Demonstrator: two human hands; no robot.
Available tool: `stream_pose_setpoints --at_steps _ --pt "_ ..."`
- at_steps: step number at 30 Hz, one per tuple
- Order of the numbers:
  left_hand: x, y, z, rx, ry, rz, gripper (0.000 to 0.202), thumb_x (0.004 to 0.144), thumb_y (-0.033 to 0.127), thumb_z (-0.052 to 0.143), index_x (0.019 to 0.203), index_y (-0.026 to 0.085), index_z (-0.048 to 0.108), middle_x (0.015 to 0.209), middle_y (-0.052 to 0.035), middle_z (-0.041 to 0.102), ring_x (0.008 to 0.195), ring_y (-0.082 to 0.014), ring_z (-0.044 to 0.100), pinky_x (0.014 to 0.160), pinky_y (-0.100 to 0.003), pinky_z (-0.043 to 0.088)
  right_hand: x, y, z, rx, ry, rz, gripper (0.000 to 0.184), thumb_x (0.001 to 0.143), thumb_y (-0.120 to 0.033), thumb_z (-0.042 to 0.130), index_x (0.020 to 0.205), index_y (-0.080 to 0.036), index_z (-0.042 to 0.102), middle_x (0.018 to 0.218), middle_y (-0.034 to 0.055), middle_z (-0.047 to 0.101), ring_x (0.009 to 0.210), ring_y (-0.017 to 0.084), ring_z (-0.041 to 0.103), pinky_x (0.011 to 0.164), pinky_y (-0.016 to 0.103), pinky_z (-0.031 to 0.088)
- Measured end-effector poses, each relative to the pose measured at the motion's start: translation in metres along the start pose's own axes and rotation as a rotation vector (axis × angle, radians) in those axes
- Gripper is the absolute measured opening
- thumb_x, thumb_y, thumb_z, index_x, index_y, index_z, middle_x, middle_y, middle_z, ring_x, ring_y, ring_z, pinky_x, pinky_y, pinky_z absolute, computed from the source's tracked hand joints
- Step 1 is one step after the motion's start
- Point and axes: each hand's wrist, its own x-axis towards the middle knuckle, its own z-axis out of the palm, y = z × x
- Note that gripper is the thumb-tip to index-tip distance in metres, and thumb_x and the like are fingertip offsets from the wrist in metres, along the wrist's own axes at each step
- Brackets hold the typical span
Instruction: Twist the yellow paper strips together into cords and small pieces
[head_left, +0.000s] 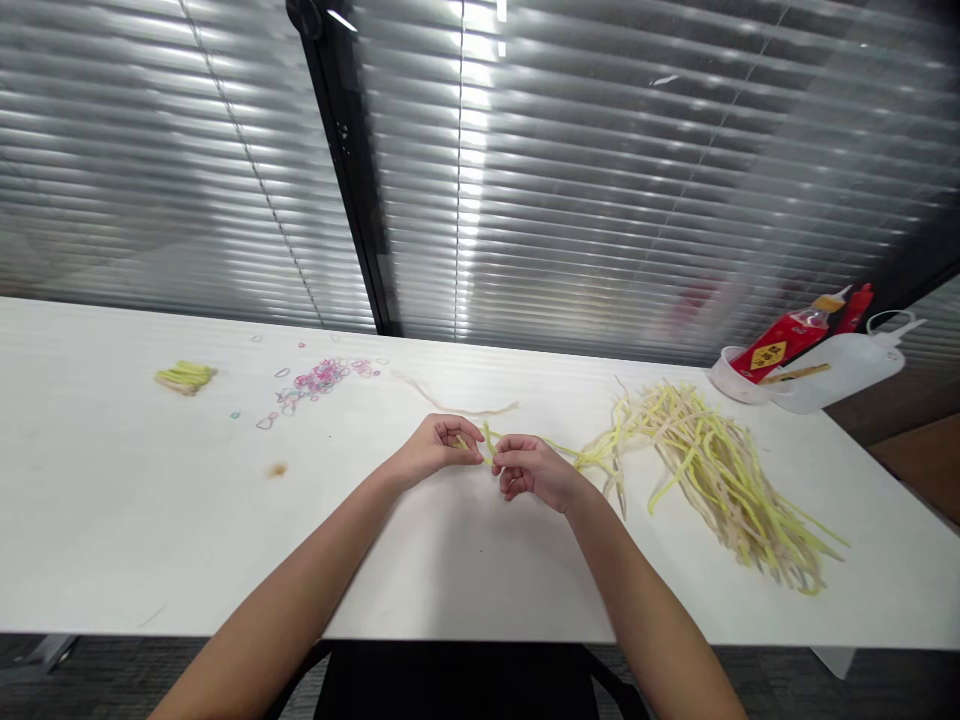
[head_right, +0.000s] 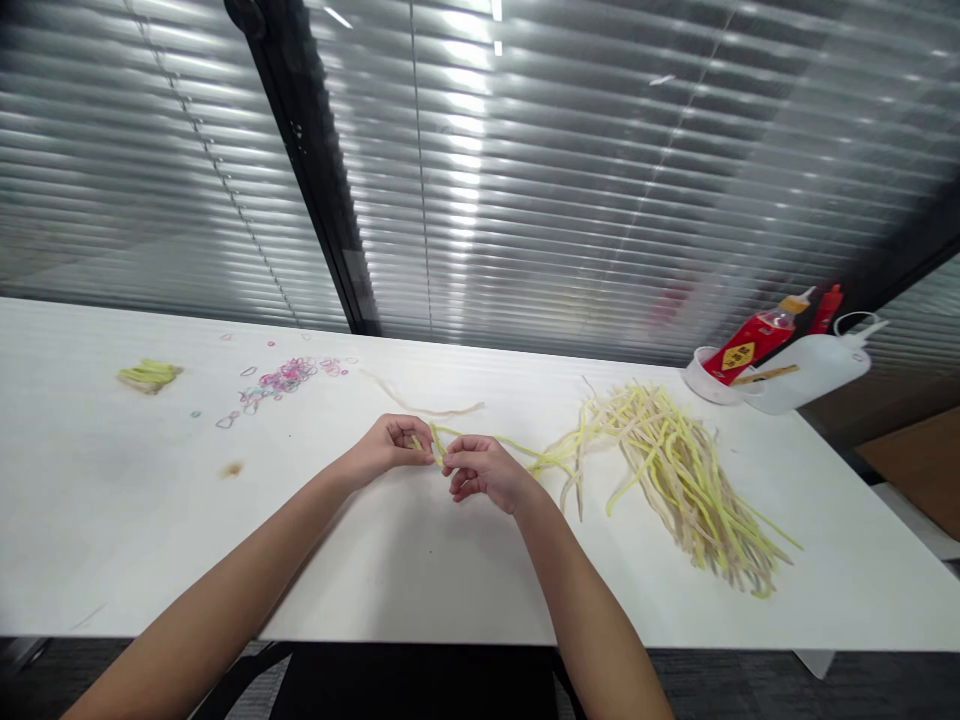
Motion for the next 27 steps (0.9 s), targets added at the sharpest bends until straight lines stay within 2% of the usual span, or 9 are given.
stream_pose_setpoints --at_steps 6,12,17,22,27 --pt "0.002 -0.002 -0.002 -0.244 0.096 -0.076 0.037 0.058 0.018 0.078 0.091 0.011 0.062 0.068 -0.0029 0.065 0.062 -0.0119 0.061 0.067 -0.026 0.049 0.004 0.004 0.001 0.011 0.076 -0.069 0.018 0.063 -0.027 0.068 0.065 -0.015 0.054 0.062 -0.0006 0.053 0.055 0.010 0.050 0.053 0.026 0.048" --pt "0.003 -0.003 -0.001 -0.349 0.107 -0.070 0.036 0.056 0.016 0.079 0.086 0.011 0.060 0.067 -0.0033 0.066 0.062 -0.0118 0.062 0.068 -0.025 0.049 0.008 0.008 0.004 0.060 0.134 -0.090 0.023 0.061 -0.027 0.069 0.061 -0.016 0.049 0.061 -0.0007 0.053 0.052 0.009 0.048 0.050 0.026 0.046" --pt "0.003 -0.002 0.001 -0.372 0.113 -0.031 0.034 0.053 0.014 0.080 0.082 0.011 0.063 0.073 -0.0044 0.068 0.066 -0.0118 0.063 0.068 -0.023 0.049 0.012 0.012 0.005 0.070 0.180 -0.101 0.025 0.060 -0.027 0.070 0.059 -0.016 0.048 0.059 -0.0021 0.052 0.049 0.008 0.045 0.049 0.025 0.046" --pt "0.002 -0.003 0.003 -0.331 0.102 -0.001 0.040 0.055 0.016 0.080 0.093 0.012 0.067 0.074 -0.0045 0.068 0.068 -0.0115 0.062 0.071 -0.024 0.049 0.013 0.014 0.008 0.075 0.231 -0.113 0.025 0.058 -0.025 0.070 0.056 -0.016 0.047 0.058 -0.0018 0.052 0.050 0.008 0.044 0.049 0.025 0.046" --pt "0.003 -0.005 0.005 -0.296 0.137 -0.007 0.026 0.057 0.021 0.079 0.079 0.012 0.068 0.062 -0.0022 0.064 0.058 -0.0097 0.059 0.064 -0.022 0.047 0.013 0.014 0.011 0.042 0.237 -0.136 0.023 0.059 -0.022 0.069 0.056 -0.016 0.046 0.052 -0.0041 0.048 0.046 0.007 0.041 0.050 0.026 0.047"
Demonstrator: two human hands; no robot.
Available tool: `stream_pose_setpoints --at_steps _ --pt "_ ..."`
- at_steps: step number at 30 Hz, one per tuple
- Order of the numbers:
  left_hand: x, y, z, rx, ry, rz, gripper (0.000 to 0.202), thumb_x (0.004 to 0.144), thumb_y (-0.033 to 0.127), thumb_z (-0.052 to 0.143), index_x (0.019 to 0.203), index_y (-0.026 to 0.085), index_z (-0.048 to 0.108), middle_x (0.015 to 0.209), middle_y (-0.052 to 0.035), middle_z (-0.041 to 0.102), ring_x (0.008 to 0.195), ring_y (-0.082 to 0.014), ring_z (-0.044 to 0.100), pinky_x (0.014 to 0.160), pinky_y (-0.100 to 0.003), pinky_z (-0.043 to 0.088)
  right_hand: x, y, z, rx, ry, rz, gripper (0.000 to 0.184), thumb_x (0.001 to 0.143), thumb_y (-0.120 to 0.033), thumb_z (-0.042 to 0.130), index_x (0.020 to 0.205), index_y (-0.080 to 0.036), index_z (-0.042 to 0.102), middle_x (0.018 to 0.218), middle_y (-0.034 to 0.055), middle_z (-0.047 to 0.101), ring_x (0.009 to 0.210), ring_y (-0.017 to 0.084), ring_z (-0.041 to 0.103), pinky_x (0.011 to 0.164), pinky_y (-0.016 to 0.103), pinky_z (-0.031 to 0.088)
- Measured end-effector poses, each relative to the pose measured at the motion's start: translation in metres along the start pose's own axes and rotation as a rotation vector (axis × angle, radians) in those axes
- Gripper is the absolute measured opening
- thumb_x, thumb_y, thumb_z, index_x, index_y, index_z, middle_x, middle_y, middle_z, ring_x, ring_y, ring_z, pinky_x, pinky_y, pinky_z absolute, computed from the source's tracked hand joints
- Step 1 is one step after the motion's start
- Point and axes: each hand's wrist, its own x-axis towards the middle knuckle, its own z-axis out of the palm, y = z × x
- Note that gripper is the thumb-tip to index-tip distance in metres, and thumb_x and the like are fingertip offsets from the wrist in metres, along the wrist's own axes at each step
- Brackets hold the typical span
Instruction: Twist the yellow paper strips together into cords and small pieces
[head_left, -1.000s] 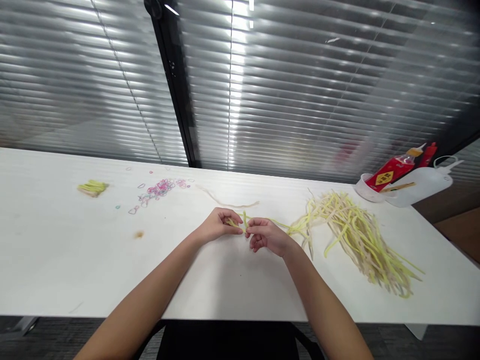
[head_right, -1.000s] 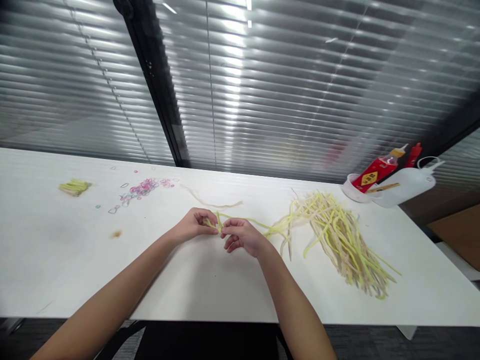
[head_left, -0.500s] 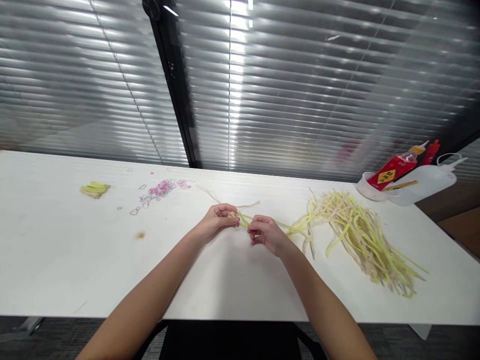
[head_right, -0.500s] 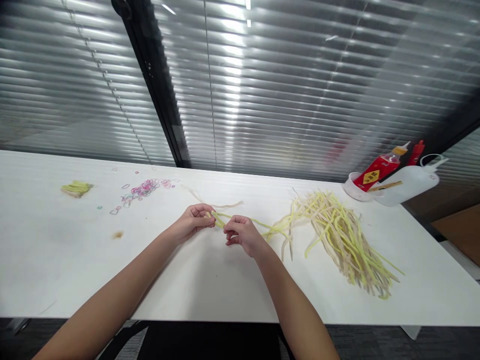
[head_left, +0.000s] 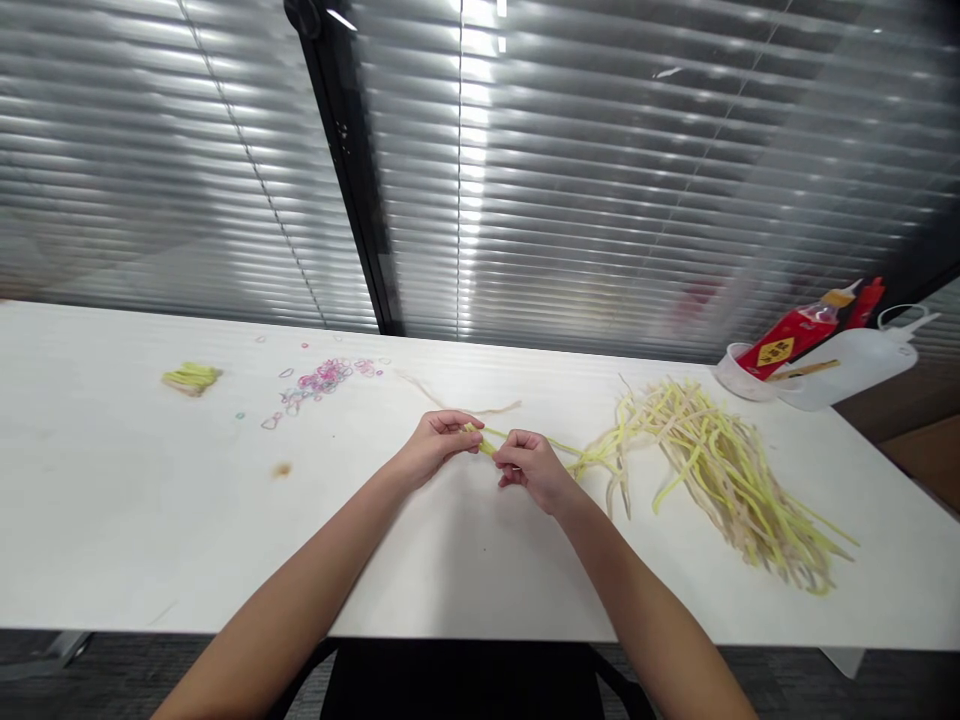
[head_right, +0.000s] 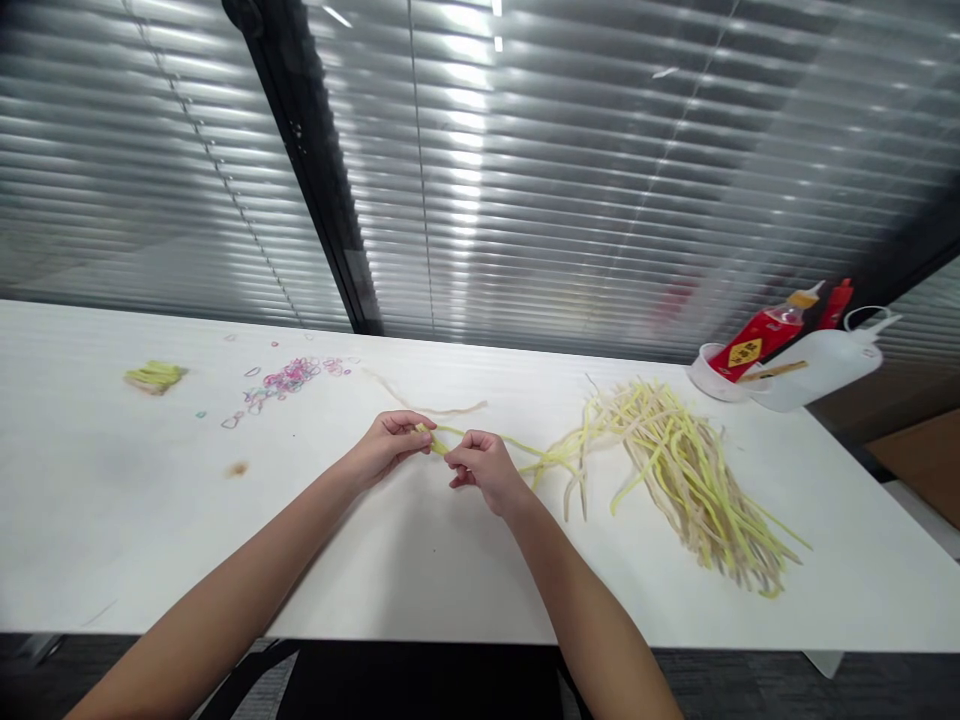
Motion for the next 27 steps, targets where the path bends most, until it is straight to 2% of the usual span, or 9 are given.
stream_pose_setpoints --at_steps 4,9,15,19,27 --pt "0.0012 0.0005 0.0000 -0.045 0.013 0.002 0.023 0.058 0.021 0.079 0.077 0.013 0.068 0.068 -0.0015 0.064 0.061 -0.0088 0.058 0.066 -0.022 0.047 -0.0006 -0.0008 -0.0007 -0.010 -0.018 -0.029 0.022 0.061 -0.023 0.070 0.058 -0.016 0.049 0.053 -0.0041 0.049 0.047 0.007 0.042 0.052 0.027 0.048" --pt "0.0011 0.0016 -0.0009 -0.105 0.025 0.027 0.020 0.060 0.022 0.078 0.075 0.013 0.067 0.073 -0.0010 0.062 0.065 -0.0090 0.059 0.068 -0.021 0.046 0.0011 -0.0005 -0.0036 0.015 -0.021 -0.030 0.025 0.059 -0.029 0.075 0.066 -0.015 0.055 0.066 -0.0008 0.058 0.050 0.007 0.046 0.055 0.028 0.049" --pt "0.0022 0.0012 -0.0035 -0.163 -0.011 0.049 0.016 0.063 0.020 0.076 0.074 0.012 0.066 0.079 -0.0020 0.061 0.066 -0.0092 0.059 0.068 -0.021 0.046 0.0006 -0.0008 -0.0034 0.020 -0.009 0.008 0.036 0.057 -0.033 0.079 0.086 -0.017 0.064 0.072 0.0003 0.060 0.054 0.009 0.053 0.064 0.033 0.051" --pt "0.0027 0.0008 -0.0043 -0.195 -0.020 0.045 0.014 0.063 0.018 0.075 0.073 0.011 0.067 0.075 -0.0026 0.061 0.064 -0.0092 0.058 0.067 -0.021 0.046 -0.0011 -0.0017 -0.0017 -0.004 -0.028 0.021 0.033 0.056 -0.034 0.079 0.080 -0.014 0.067 0.074 0.0020 0.060 0.056 0.009 0.053 0.067 0.033 0.051" --pt "0.0026 -0.0021 -0.0029 -0.290 -0.041 0.026 0.014 0.062 0.018 0.076 0.071 0.010 0.068 0.074 -0.0034 0.061 0.062 -0.0080 0.056 0.066 -0.021 0.046 -0.0004 0.0001 -0.0008 -0.058 -0.058 0.000 0.026 0.060 -0.036 0.076 0.073 -0.014 0.067 0.066 -0.0002 0.053 0.054 0.007 0.048 0.061 0.027 0.048"
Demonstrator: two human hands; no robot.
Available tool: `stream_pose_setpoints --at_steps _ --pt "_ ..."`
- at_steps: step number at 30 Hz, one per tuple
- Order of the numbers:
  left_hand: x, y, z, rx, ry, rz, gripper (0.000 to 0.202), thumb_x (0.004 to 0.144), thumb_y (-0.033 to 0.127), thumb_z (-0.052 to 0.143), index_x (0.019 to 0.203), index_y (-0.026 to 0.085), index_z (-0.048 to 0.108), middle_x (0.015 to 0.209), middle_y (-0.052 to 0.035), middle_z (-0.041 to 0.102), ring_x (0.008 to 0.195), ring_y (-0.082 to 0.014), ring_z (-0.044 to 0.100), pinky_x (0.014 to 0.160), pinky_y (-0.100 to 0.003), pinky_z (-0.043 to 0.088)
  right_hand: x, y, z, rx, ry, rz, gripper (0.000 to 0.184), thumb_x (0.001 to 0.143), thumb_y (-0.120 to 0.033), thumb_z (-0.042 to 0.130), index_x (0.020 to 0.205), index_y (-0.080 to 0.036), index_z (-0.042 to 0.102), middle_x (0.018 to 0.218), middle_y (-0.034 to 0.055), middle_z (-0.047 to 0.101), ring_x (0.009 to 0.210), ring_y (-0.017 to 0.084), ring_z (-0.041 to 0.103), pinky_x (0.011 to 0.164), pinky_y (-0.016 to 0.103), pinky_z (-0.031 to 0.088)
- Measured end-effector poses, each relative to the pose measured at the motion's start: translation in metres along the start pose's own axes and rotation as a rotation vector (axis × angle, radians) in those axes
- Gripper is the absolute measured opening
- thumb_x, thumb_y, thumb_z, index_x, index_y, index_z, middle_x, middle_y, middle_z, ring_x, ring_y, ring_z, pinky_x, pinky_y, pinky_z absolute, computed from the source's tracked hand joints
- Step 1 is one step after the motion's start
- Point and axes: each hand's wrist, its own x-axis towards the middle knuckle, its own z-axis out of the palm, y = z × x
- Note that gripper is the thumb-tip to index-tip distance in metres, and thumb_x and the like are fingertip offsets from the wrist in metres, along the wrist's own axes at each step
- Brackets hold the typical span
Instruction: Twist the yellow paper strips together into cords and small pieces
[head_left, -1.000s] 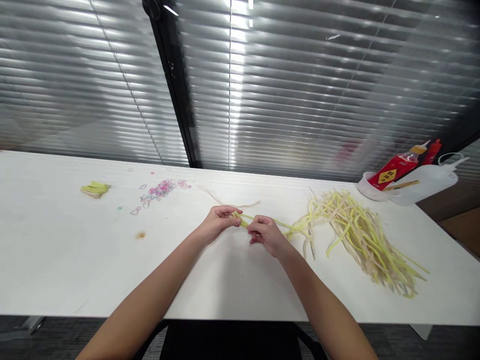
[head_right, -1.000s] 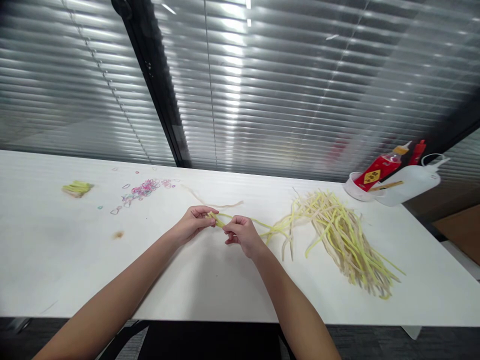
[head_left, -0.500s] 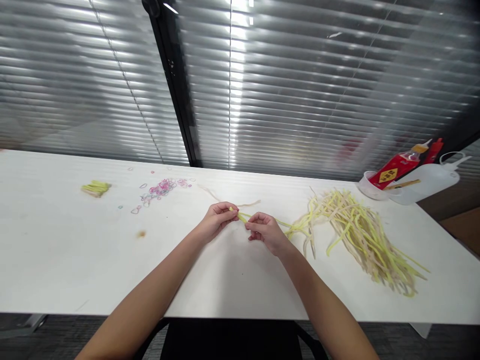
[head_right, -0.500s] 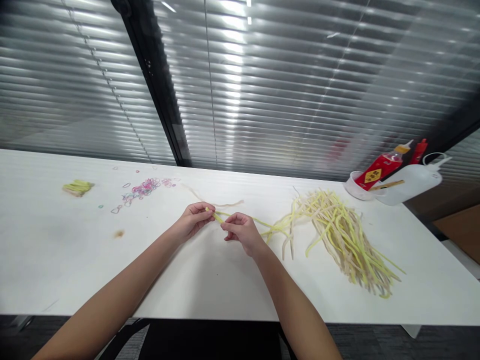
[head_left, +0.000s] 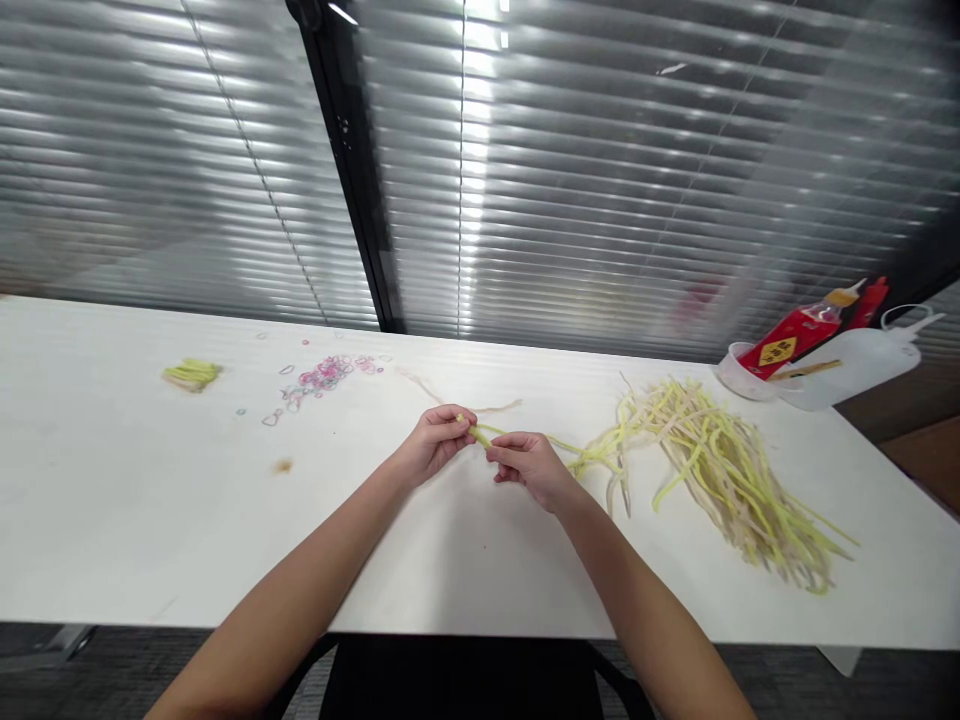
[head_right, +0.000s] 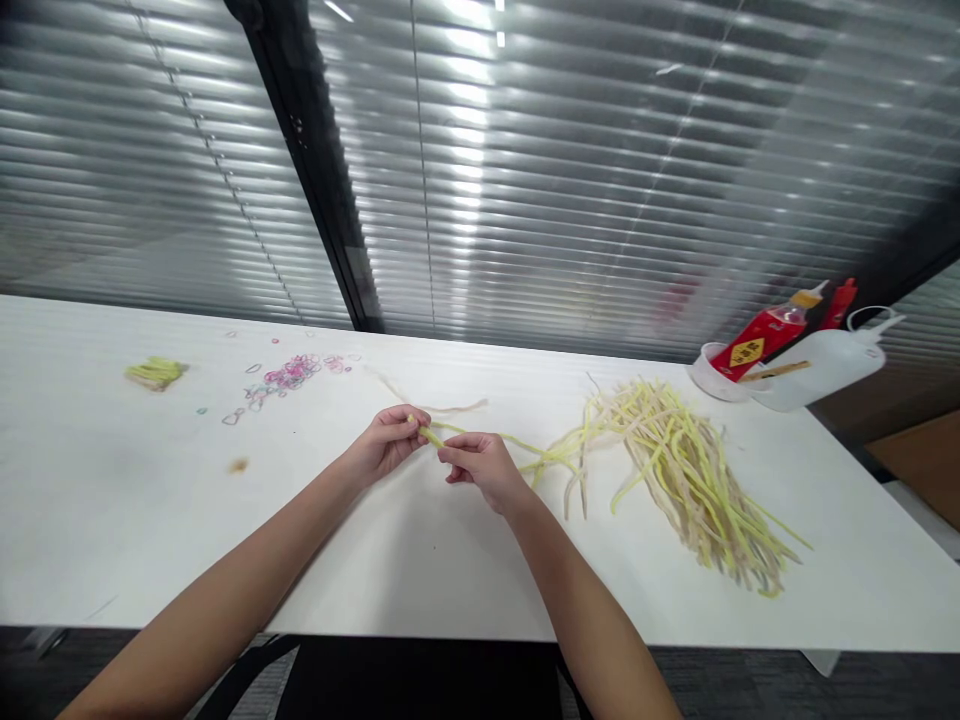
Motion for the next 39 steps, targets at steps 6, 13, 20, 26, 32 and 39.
stream_pose_setpoints --at_steps 6,13,20,26,32,39 --pt "0.0009 -0.0030 -0.0014 -0.015 -0.024 0.008 0.012 0.063 0.016 0.074 0.071 0.010 0.067 0.076 -0.0034 0.061 0.062 -0.0075 0.055 0.065 -0.021 0.045 -0.0004 0.0016 0.0000 -0.177 -0.010 -0.113 0.028 0.068 -0.041 0.068 0.075 -0.015 0.068 0.074 0.0027 0.058 0.060 0.010 0.051 0.063 0.027 0.047" --pt "0.0008 -0.0035 0.0000 -0.041 0.002 0.009 0.013 0.061 0.015 0.074 0.070 0.011 0.067 0.073 -0.0030 0.060 0.060 -0.0073 0.054 0.063 -0.022 0.044 -0.0027 0.0008 0.0050 -0.374 -0.015 -0.243 0.030 0.076 -0.044 0.058 0.070 -0.016 0.067 0.069 0.0023 0.059 0.060 0.011 0.051 0.059 0.024 0.043" --pt "-0.0016 -0.0047 0.0038 -0.105 0.002 0.017 0.012 0.061 0.015 0.074 0.069 0.012 0.065 0.079 -0.0021 0.059 0.063 -0.0074 0.054 0.065 -0.022 0.044 -0.0026 -0.0006 0.0041 -0.330 -0.011 -0.240 0.027 0.074 -0.041 0.060 0.068 -0.015 0.064 0.067 0.0029 0.060 0.060 0.012 0.053 0.060 0.025 0.043" --pt "-0.0016 -0.0032 0.0033 -0.057 -0.003 0.017 0.014 0.060 0.014 0.075 0.070 0.012 0.066 0.077 -0.0023 0.060 0.062 -0.0073 0.055 0.066 -0.022 0.044 -0.0026 0.0017 0.0042 -0.304 -0.020 -0.216 0.027 0.074 -0.042 0.061 0.072 -0.015 0.063 0.071 0.0020 0.059 0.062 0.011 0.053 0.062 0.025 0.044" --pt "-0.0025 -0.0048 0.0012 0.030 -0.088 -0.002 0.013 0.064 0.017 0.073 0.075 0.013 0.068 0.074 -0.0048 0.062 0.062 -0.0134 0.057 0.063 -0.029 0.046 -0.0037 0.0033 0.0056 -0.304 -0.083 -0.215 0.034 0.074 -0.049 0.060 0.073 -0.015 0.065 0.073 0.0022 0.057 0.064 0.011 0.050 0.063 0.026 0.044" --pt "-0.0031 -0.0056 -0.0028 0.125 -0.072 0.006 0.017 0.064 0.018 0.074 0.079 0.012 0.068 0.072 -0.0041 0.063 0.064 -0.0125 0.059 0.067 -0.027 0.045 -0.0032 0.0035 0.0055 -0.402 -0.051 -0.248 0.039 0.080 -0.051 0.053 0.066 -0.016 0.063 0.063 0.0017 0.055 0.057 0.011 0.048 0.057 0.025 0.039"
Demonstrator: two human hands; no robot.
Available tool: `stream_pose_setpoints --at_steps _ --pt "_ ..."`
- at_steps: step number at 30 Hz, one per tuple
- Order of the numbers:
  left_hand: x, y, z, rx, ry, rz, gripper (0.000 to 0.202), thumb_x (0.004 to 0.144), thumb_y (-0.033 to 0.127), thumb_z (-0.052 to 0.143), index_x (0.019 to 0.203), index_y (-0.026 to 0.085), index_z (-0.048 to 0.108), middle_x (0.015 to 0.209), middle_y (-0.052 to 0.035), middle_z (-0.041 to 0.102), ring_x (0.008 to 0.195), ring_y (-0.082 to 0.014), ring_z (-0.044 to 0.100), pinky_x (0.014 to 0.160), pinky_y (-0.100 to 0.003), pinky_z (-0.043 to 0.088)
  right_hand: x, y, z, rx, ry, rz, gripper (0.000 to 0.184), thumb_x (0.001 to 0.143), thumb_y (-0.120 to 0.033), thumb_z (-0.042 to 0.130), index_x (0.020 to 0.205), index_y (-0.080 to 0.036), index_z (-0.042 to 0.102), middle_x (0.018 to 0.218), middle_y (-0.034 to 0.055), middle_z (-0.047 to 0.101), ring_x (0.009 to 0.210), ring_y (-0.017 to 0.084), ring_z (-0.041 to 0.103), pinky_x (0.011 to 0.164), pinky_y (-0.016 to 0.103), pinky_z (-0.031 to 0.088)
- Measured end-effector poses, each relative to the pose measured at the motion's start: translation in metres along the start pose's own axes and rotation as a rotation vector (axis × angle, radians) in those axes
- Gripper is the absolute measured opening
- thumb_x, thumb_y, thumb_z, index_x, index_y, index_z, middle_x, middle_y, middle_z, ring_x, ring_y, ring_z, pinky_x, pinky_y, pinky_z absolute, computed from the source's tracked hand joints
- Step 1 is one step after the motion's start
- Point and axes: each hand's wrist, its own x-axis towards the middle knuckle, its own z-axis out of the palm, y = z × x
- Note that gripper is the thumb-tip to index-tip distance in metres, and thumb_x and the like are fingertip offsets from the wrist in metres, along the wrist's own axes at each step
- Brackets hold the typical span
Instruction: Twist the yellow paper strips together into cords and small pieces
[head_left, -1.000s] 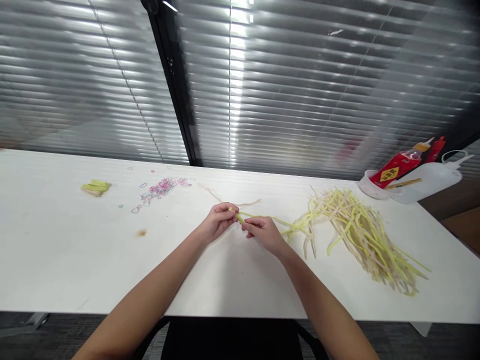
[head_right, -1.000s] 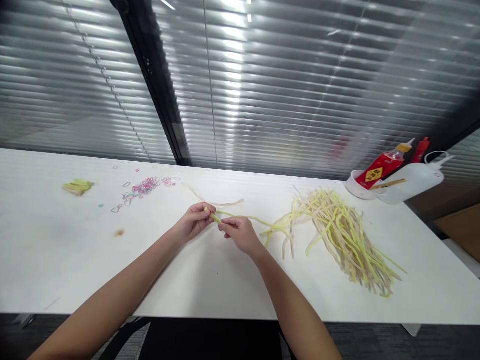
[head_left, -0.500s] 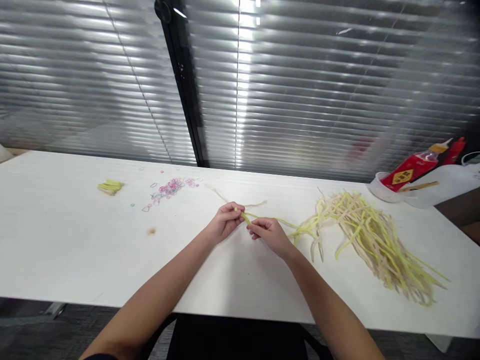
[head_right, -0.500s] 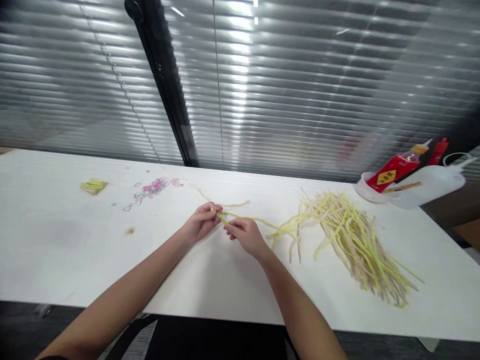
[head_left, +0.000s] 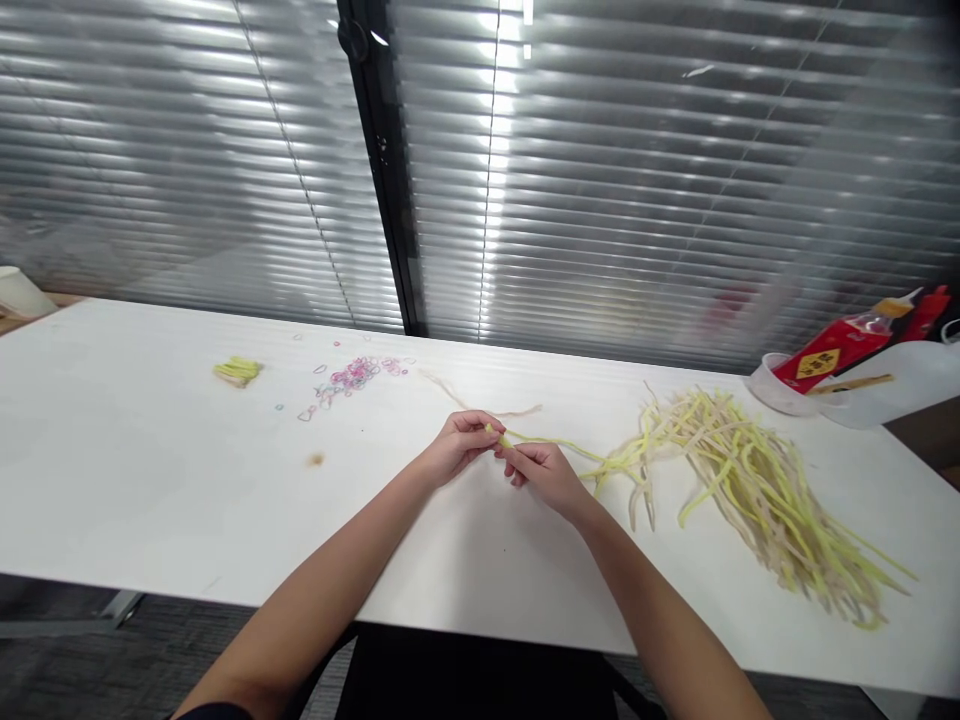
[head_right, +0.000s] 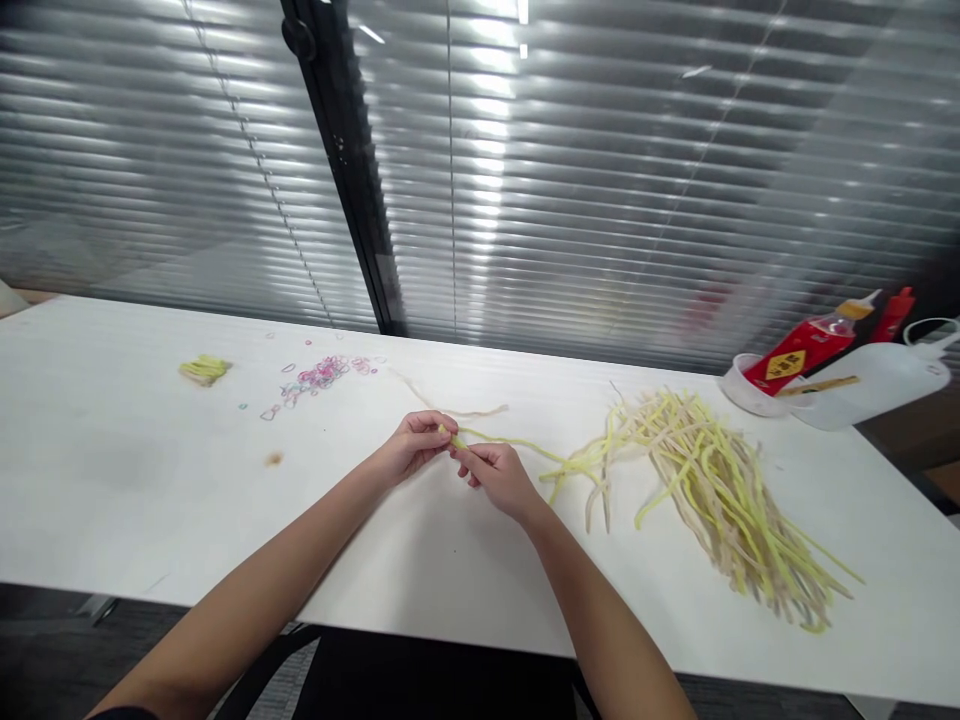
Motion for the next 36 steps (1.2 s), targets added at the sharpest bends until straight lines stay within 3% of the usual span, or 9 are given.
stream_pose_setpoints --at_steps 6,12,16,27,29,32,36 --pt "0.002 0.002 0.003 0.074 0.116 -0.011 0.027 0.061 0.025 0.077 0.082 0.013 0.067 0.074 -0.0033 0.063 0.064 -0.0116 0.059 0.067 -0.026 0.046 0.003 0.005 -0.001 -0.052 0.060 0.017 0.038 0.079 -0.051 0.053 0.075 -0.016 0.067 0.062 0.0016 0.055 0.054 0.011 0.045 0.054 0.024 0.036" --pt "0.004 0.002 0.003 0.121 0.238 -0.044 0.036 0.056 0.026 0.080 0.086 0.013 0.066 0.076 -0.0051 0.066 0.072 -0.0134 0.061 0.074 -0.028 0.047 0.002 0.004 -0.001 -0.148 0.136 -0.022 0.037 0.078 -0.049 0.054 0.062 -0.016 0.059 0.058 -0.0002 0.047 0.053 0.010 0.038 0.051 0.024 0.032" --pt "0.006 0.001 0.001 0.137 0.290 -0.041 0.035 0.053 0.027 0.081 0.082 0.013 0.066 0.073 -0.0055 0.067 0.070 -0.0144 0.062 0.072 -0.029 0.048 0.001 0.001 -0.001 -0.122 0.130 -0.032 0.034 0.078 -0.050 0.054 0.075 -0.017 0.063 0.062 -0.0002 0.050 0.053 0.010 0.037 0.051 0.024 0.031" --pt "0.007 0.000 0.001 0.150 0.276 0.012 0.027 0.050 0.026 0.082 0.067 0.013 0.065 0.063 -0.0028 0.064 0.061 -0.0129 0.058 0.066 -0.028 0.047 0.003 0.005 -0.003 -0.170 0.105 -0.029 0.038 0.082 -0.049 0.049 0.071 -0.017 0.067 0.059 0.0005 0.052 0.051 0.011 0.039 0.051 0.025 0.032" --pt "0.007 0.000 -0.001 0.182 0.277 0.026 0.027 0.051 0.026 0.081 0.069 0.013 0.066 0.065 -0.0032 0.064 0.061 -0.0126 0.058 0.066 -0.027 0.046 0.002 0.004 -0.002 -0.205 0.133 -0.045 0.037 0.083 -0.048 0.049 0.078 -0.018 0.069 0.063 0.0012 0.055 0.052 0.011 0.041 0.053 0.025 0.033" --pt "0.009 0.004 -0.006 0.264 0.322 0.057 0.025 0.055 0.027 0.078 0.073 0.014 0.067 0.066 -0.0031 0.063 0.062 -0.0120 0.055 0.064 -0.026 0.043 0.002 0.003 -0.003 -0.246 0.217 -0.060 0.037 0.080 -0.047 0.053 0.102 -0.021 0.067 0.083 0.0034 0.062 0.055 0.011 0.044 0.057 0.026 0.038" --pt "0.011 0.010 -0.020 0.503 0.512 0.134 0.019 0.064 0.029 0.068 0.077 0.015 0.068 0.067 -0.0035 0.061 0.063 -0.0145 0.053 0.062 -0.026 0.039 0.002 0.006 -0.005 -0.310 0.282 -0.053 0.042 0.078 -0.045 0.056 0.113 -0.022 0.062 0.095 0.0046 0.061 0.053 0.009 0.043 0.059 0.027 0.041"
